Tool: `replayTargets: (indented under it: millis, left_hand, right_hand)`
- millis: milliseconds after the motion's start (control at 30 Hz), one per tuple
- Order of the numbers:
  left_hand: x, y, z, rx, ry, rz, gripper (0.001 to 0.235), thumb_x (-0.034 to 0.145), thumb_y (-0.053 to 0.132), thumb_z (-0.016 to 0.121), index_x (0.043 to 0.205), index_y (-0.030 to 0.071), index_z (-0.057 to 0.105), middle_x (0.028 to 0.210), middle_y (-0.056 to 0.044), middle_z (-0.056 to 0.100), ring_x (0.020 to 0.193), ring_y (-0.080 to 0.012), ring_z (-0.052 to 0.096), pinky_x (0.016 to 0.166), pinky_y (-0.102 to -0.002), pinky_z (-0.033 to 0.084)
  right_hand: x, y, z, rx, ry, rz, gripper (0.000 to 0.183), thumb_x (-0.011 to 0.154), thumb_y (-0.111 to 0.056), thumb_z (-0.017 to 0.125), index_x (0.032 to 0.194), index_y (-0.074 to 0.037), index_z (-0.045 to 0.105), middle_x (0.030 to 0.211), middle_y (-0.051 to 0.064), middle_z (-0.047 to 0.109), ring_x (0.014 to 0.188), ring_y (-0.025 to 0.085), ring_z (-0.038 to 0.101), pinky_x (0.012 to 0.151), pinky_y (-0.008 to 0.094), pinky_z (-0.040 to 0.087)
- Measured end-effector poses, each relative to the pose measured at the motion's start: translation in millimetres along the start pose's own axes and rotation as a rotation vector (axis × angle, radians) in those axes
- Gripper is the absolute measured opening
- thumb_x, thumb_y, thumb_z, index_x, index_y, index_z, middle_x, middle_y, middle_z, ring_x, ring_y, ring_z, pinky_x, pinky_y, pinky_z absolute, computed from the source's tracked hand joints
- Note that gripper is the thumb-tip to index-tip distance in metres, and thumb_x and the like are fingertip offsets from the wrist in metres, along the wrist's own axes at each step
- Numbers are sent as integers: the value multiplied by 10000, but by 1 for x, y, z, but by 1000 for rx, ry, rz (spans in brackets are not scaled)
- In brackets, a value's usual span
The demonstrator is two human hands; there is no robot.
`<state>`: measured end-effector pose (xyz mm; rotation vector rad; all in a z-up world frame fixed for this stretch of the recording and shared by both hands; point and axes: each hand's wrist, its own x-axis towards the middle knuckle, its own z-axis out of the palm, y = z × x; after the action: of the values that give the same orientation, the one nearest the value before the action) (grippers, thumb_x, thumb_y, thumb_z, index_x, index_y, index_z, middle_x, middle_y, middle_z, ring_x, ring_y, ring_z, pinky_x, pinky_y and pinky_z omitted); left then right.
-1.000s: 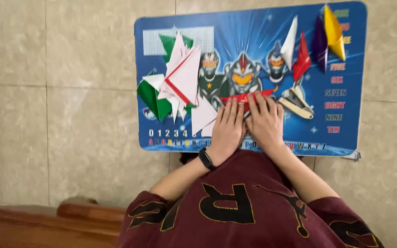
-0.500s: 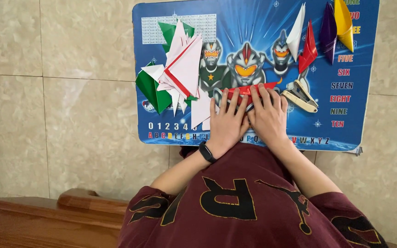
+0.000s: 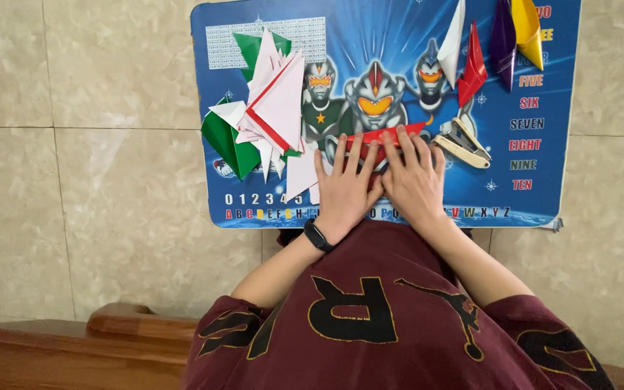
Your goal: Fold colored paper into origami shapes on a small workspace table.
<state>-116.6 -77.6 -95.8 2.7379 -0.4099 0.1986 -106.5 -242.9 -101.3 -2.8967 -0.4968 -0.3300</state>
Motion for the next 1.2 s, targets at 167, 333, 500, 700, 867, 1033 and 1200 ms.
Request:
replayTargets:
  millis: [167, 333, 500, 700, 867, 1033, 1200]
  left_hand:
    - [0, 0, 2, 24, 14, 3, 661, 902, 362, 674, 1524, 209, 509, 1633, -133, 373, 1524, -365, 320, 1169, -767, 171]
    - [-1, 3, 4, 61, 17, -4, 629, 912, 350, 665, 1516, 250, 521, 1624, -120, 381, 1529, -354, 316, 1159, -777, 163]
    - [-4, 0, 7, 37, 33, -35, 634, 958, 391, 645, 1537, 202, 473, 1651, -104, 368, 1546, -307, 310, 1181, -757, 148]
    - [0, 0, 6, -1, 27, -61, 766, 973, 478, 649, 1567, 53, 419, 1652, -203, 336, 1547, -326, 314, 1234, -652, 131]
    - [6, -3, 3, 3, 55, -48, 761, 965, 489, 669, 1543, 53, 436, 1630, -247, 339, 1533, -360, 320, 1236, -630, 136]
    - [8, -18, -10, 25, 98, -53, 784, 950, 491, 676, 1513, -3, 446, 1608, -266, 353, 1511, -386, 330, 1225, -617, 167]
    - [-16, -30, -13, 54, 88, 39, 654, 1017, 383, 673, 1495, -9, 460, 1608, -199, 424, 1531, -356, 380, 1259, -543, 282]
  right_hand:
    - [5, -6, -17, -124, -31, -21, 575, 934, -282, 620, 1497, -173, 593, 1585, 109, 466, 1428, 308, 414, 1143, 521, 294]
    - [-4, 2, -21, -170, -14, -53, 532, 954, -294, 612, 1468, -155, 603, 1600, 95, 456, 1445, 320, 393, 1124, 516, 310]
    - [-9, 6, -21, 52, -30, 48, 503, 954, -218, 637, 1437, -80, 617, 1536, 202, 468, 1440, 346, 433, 1123, 488, 370]
    - [-10, 7, -21, 107, 40, 35, 462, 948, -172, 653, 1391, -43, 652, 1503, 212, 501, 1422, 362, 469, 1123, 487, 385]
    - [-14, 9, -17, 94, 69, 29, 450, 940, -174, 655, 1369, -40, 658, 1500, 201, 522, 1422, 347, 478, 1138, 482, 380]
    - [-11, 6, -20, 66, 85, 30, 450, 936, -170, 659, 1367, -42, 665, 1493, 179, 533, 1420, 329, 485, 1138, 475, 382]
    - [-11, 4, -21, 82, 85, 36, 448, 932, -153, 659, 1366, -41, 670, 1489, 176, 538, 1424, 324, 487, 1145, 475, 371]
